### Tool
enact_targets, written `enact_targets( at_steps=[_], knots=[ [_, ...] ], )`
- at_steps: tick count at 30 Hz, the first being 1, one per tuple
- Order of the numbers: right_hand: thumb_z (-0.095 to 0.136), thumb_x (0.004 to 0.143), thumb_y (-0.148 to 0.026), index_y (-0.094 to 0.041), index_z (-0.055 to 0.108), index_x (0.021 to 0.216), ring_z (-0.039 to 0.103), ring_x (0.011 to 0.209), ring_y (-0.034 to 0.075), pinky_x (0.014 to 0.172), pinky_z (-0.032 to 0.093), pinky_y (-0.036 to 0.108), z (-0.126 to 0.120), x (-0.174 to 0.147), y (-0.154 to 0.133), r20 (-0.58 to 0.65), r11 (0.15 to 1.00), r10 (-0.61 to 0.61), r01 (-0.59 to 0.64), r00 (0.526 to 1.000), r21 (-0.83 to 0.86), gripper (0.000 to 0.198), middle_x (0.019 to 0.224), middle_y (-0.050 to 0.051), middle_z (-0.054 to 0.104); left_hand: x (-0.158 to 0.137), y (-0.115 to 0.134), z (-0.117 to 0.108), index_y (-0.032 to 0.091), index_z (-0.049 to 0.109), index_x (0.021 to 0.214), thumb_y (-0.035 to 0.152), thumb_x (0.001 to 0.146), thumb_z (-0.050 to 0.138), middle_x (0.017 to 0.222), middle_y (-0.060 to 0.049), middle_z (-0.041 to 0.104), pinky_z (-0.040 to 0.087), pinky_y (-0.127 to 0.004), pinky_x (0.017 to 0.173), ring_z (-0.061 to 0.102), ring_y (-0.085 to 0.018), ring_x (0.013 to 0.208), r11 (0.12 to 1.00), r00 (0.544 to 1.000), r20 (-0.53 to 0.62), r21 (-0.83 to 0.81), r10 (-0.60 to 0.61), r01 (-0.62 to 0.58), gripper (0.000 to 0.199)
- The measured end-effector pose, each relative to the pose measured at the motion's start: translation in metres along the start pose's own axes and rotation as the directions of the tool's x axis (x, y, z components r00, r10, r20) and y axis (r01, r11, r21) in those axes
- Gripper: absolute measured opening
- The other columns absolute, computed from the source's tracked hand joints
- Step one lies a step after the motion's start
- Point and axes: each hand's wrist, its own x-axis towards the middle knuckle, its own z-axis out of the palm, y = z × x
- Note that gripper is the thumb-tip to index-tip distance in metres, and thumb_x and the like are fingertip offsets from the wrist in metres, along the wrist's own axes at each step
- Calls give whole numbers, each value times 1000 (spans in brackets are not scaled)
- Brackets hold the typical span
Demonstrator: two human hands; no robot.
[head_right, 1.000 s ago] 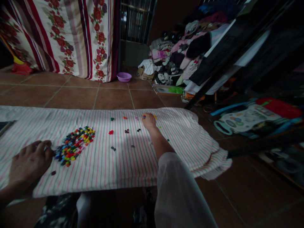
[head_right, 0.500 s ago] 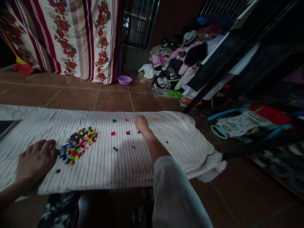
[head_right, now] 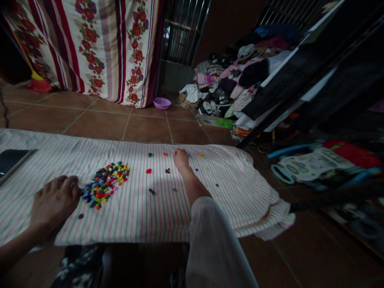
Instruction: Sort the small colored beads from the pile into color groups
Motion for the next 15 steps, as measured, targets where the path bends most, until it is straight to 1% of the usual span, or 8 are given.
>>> enact_targets(
  at_steps=[3,6,8,10,12,13,15],
  knots=[
    [53,91,-17,-15,70,111,63,106,19,93,44,25,-3,-3,2,-28,999,-4,5,1000,37,27,109,11,70,0,-2,2,15,58,116,33,94,25,128,-20,55,44,-51,89,55,-38,112,1000,1000,10,14,3,-3,44],
    [56,87,-16,-15,70,109,63,104,19,94,45,26,-11,-6,5,-85,994,1,9,996,113,27,110,11,70,0,-2,4,16,58,116,34,94,24,127,-20,56,44,-50,89,55,-37,112,1000,1000,-12,23,9,-9,43],
    [55,85,-15,-18,71,104,64,99,18,93,46,29,-20,-9,5,-133,979,5,23,991,202,25,107,9,70,-1,-2,4,16,58,116,33,94,25,126,-20,56,44,-50,89,55,-38,113,1000,1000,-26,14,15,-15,43],
    [54,83,-16,-19,70,100,65,92,18,90,48,30,-35,-21,2,-179,943,23,38,984,329,23,104,7,71,-2,-2,2,15,58,116,33,94,25,124,-21,57,44,-51,90,54,-39,113,1000,999,-31,-1,22,-22,43],
    [54,84,-21,-19,68,98,65,85,17,84,51,30,-56,-46,-2,-220,878,52,61,974,475,20,100,6,72,-3,-2,1,14,58,116,33,94,26,122,-21,57,44,-52,90,54,-39,113,999,999,-30,-19,25,-25,43],
    [54,84,-24,-19,67,96,65,82,17,81,51,29,-68,-65,-3,-250,833,57,92,967,545,19,97,6,71,-3,-2,0,13,58,115,32,94,25,121,-22,57,44,-52,90,55,-39,112,999,999,-30,-30,22,-23,43],
    [53,86,-34,-21,66,91,63,74,17,72,52,29,-95,-111,-5,-277,744,27,166,960,647,19,83,4,69,-4,-2,-2,13,59,113,31,94,26,121,-22,57,44,-52,90,55,-38,112,998,999,-39,-65,10,-13,42]
  ],
)
